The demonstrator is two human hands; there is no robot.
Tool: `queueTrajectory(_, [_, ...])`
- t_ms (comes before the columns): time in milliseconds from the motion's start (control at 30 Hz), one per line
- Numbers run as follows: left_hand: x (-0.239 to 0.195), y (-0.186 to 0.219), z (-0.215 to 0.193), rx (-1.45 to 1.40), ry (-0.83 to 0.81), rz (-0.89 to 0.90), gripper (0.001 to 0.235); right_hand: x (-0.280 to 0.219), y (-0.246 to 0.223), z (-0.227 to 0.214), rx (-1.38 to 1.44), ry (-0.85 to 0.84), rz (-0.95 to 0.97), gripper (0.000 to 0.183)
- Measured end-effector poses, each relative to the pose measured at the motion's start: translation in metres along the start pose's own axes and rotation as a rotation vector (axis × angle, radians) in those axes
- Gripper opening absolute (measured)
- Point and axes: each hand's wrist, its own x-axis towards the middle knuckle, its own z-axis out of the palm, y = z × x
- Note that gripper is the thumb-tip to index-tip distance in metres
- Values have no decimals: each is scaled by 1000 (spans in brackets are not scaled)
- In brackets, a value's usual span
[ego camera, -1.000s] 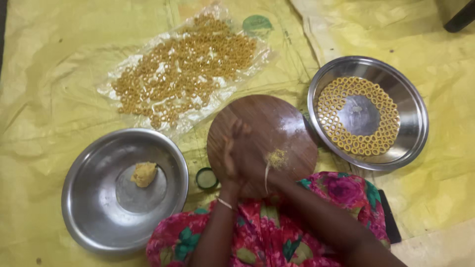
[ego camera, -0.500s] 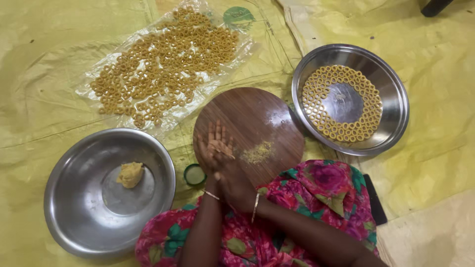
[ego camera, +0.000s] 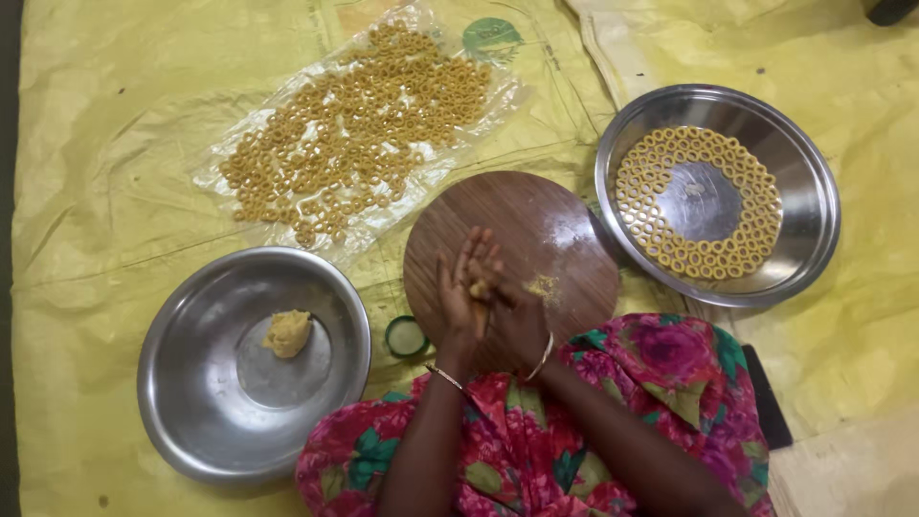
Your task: The person sits on the floor and shapes small pieces of dough into thin strips, then forms them into rings by hand. The finished rings are placed into a metal tray, while additional dough is kept in a separate bowl.
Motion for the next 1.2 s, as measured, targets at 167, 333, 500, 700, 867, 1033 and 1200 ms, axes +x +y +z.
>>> queueTrajectory(167, [5, 11, -11, 79, -28, 162, 84, -30, 8, 10, -556, -89, -360, 42])
queueTrajectory(333, [6, 2, -17, 71, 13, 118, 78, -7, 12, -1, -662, -266, -327, 52])
queueTrajectory(500, [-10, -15, -3, -21, 103, -22, 61, 59, 9, -5, -958, -243, -264, 59])
queueTrajectory(700, [-15, 14, 5, 14, 123, -1, 72, 38, -10, 2, -768, -319, -327, 62])
queueTrajectory(867, [0, 25, 11, 4, -11, 160, 77, -8, -18, -7, -653, -423, -374, 62])
queueTrajectory(1033, [-7, 18, 14, 5, -94, 54, 78, 28, -4, -49, -227, -330, -138, 45])
queueTrajectory(1200, [2, 4, 5, 181, -125, 31, 82, 50, 19, -110, 356, -221, 332, 57])
